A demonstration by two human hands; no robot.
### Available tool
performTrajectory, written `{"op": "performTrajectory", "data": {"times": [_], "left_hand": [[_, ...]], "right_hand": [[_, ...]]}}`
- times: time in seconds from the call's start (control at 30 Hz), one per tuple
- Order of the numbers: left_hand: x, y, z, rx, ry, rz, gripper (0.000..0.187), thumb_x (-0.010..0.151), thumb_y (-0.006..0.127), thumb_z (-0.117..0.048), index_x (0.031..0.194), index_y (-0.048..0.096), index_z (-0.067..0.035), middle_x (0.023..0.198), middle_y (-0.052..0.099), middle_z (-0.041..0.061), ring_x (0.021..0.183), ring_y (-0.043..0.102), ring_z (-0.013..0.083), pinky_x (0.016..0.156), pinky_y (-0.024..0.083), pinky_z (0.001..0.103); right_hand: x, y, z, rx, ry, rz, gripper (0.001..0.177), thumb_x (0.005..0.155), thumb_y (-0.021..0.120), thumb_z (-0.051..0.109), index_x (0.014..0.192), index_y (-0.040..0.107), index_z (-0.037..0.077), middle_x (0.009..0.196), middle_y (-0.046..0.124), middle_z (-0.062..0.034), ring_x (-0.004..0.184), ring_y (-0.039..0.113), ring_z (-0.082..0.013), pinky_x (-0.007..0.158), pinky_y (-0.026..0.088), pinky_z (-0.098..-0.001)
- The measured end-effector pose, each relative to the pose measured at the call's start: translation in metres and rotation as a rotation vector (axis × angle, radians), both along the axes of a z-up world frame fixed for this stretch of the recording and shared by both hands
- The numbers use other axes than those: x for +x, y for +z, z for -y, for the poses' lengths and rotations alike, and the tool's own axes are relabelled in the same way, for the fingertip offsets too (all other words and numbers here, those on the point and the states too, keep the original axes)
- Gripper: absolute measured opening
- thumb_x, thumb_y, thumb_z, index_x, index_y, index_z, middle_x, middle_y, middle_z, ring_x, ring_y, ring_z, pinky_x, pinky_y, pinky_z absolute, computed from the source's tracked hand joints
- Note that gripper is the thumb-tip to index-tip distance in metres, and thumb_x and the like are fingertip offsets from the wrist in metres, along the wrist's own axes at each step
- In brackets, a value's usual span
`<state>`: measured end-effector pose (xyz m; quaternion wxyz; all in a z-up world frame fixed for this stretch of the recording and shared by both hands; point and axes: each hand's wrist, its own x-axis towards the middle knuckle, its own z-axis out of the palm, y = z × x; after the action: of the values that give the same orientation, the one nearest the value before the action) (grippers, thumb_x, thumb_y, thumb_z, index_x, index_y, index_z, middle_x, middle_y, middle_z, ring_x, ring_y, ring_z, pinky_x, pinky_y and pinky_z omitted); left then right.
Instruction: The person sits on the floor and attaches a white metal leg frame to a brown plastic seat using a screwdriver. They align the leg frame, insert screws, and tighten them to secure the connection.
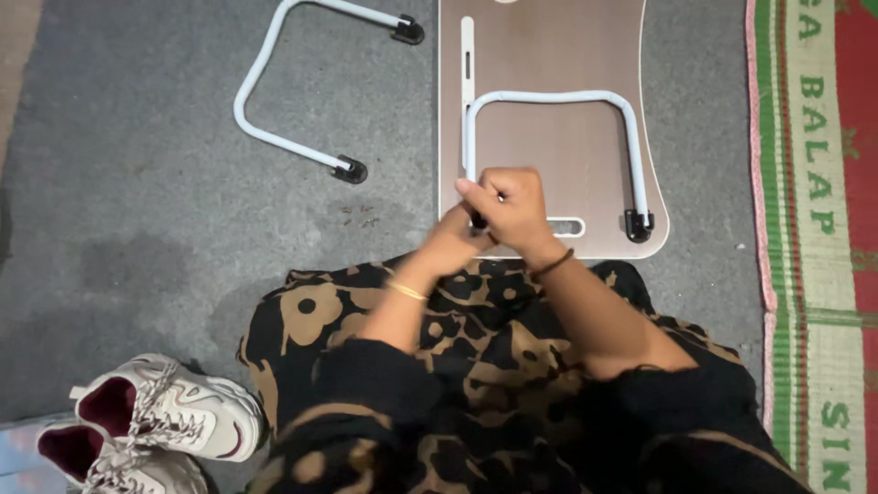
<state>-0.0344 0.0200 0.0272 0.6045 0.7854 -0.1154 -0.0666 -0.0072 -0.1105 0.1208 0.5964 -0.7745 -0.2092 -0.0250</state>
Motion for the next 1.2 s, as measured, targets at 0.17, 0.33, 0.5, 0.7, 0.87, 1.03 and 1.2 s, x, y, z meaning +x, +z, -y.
{"op": "performTrajectory", "data": {"times": [0.17,0.33,0.5,0.7,0.87,1.03,1.2], "left_hand": [[0.014,0.013,-0.047,0.053,-0.142,-0.192,0.019,0.086,0.068,-0.005,0.104,0.07,0.0,0.097,0.077,0.01,0.092,0.072,0.0208,0.081,0.058,0.035],[-0.004,0.015,-0.033,-0.037,0.057,0.063,0.023,0.086,0.068,0.0,0.109,0.066,0.0,0.098,0.076,0.014,0.092,0.074,0.0267,0.081,0.058,0.037],[-0.02,0.018,-0.02,0.119,0.276,0.142,0.04,0.088,0.068,-0.003,0.128,0.064,-0.008,0.102,0.072,0.021,0.094,0.071,0.0375,0.078,0.057,0.042],[-0.029,0.022,-0.004,0.175,0.421,0.313,0.034,0.087,0.08,-0.013,0.118,0.066,-0.007,0.098,0.074,0.017,0.092,0.074,0.0347,0.079,0.058,0.041],[-0.025,0.039,-0.01,0.177,0.365,0.34,0.044,0.076,0.09,-0.022,0.106,0.064,-0.002,0.096,0.073,0.016,0.089,0.072,0.0355,0.078,0.057,0.039],[-0.011,0.048,-0.03,0.073,0.001,0.236,0.035,0.079,0.082,-0.005,0.112,0.07,-0.003,0.106,0.074,0.017,0.097,0.071,0.0341,0.085,0.053,0.04],[-0.007,0.034,-0.027,0.091,0.025,0.057,0.029,0.089,0.072,-0.008,0.117,0.07,-0.006,0.11,0.075,0.013,0.099,0.074,0.0305,0.089,0.058,0.038]], "right_hand": [[0.019,0.006,-0.002,0.091,0.399,-0.286,0.058,0.097,0.075,0.023,0.054,0.041,0.005,0.05,0.049,0.0011,0.048,0.046,-0.0031,0.044,0.036,-0.0245],[0.02,0.03,-0.011,-0.073,0.454,-0.296,0.049,0.098,0.072,0.03,0.062,0.051,0.004,0.057,0.057,-0.005,0.051,0.054,-0.0093,0.048,0.042,-0.0267],[0.016,0.059,-0.007,-0.901,0.267,0.247,0.062,0.085,0.081,0.053,0.105,0.067,-0.004,0.08,0.07,-0.0217,0.075,0.068,-0.036,0.063,0.054,-0.0464],[0.016,0.072,-0.015,-1.285,0.418,0.001,0.045,0.086,0.075,0.042,0.105,0.068,0.001,0.096,0.072,-0.0219,0.097,0.069,-0.0401,0.084,0.054,-0.0492],[0.007,0.068,-0.007,-1.314,0.55,0.321,0.023,0.086,0.065,0.017,0.106,0.069,0.005,0.103,0.071,-0.0131,0.102,0.068,-0.0327,0.081,0.058,-0.043],[0.017,0.085,0.009,-1.254,0.714,0.677,0.023,0.087,0.06,0.015,0.107,0.069,0.011,0.101,0.069,-0.0075,0.104,0.065,-0.0269,0.079,0.058,-0.0384],[0.016,0.086,0.013,-1.278,0.698,0.637,0.022,0.093,0.061,0.024,0.11,0.07,0.013,0.101,0.07,-0.0077,0.103,0.068,-0.0284,0.082,0.058,-0.0406]]}}
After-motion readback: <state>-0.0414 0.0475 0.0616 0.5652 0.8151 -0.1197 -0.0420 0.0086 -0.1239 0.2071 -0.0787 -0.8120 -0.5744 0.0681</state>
